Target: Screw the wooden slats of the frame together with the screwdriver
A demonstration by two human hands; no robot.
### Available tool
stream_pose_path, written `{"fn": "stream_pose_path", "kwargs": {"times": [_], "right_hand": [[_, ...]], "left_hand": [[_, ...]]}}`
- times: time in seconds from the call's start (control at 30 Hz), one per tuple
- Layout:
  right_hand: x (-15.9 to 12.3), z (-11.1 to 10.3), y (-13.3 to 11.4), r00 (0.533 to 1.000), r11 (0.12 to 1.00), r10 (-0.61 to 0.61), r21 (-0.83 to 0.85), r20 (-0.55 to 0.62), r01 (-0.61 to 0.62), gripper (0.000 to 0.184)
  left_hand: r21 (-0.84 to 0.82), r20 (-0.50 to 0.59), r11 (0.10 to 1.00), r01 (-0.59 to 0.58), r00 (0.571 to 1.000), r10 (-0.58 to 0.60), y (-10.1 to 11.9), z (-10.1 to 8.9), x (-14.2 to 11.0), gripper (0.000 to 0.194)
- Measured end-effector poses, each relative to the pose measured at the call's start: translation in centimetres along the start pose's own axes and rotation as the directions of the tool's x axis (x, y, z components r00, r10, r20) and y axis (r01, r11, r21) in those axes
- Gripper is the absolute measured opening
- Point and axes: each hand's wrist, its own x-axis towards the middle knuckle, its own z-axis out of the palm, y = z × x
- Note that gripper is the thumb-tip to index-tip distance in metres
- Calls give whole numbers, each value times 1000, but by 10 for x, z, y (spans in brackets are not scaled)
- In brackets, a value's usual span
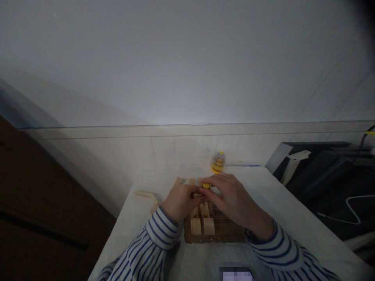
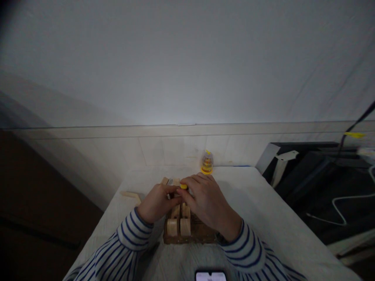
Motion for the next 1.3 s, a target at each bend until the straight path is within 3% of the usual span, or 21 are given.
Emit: {"fn": "stream_pose_path", "kwargs": {"times": [0.17,0.33,0.53,0.93,1.3], "right_hand": [[0,2,2,1000,999,-5,42,-14,6,20],[-1,0,1,998,990,-19,136,-59,27,28],[1,-2,0,999,986,-51,159,-5,51,21],[0,-1,2,999,998,-42,49,-2,42,17],[1,-1,-2,1000,999,-1,44,2,1,17]], "left_hand": [[-6,15,997,77,997,-76,-2,2,0,22],[-46,46,998,41,998,-39,-2,2,2,21],[-47,43,998,46,998,-44,-3,3,2,18],[-59,62,993,-105,992,109,-2,1,1,19],[4,-4,999,50,999,-50,2,-1,0,21]]}}
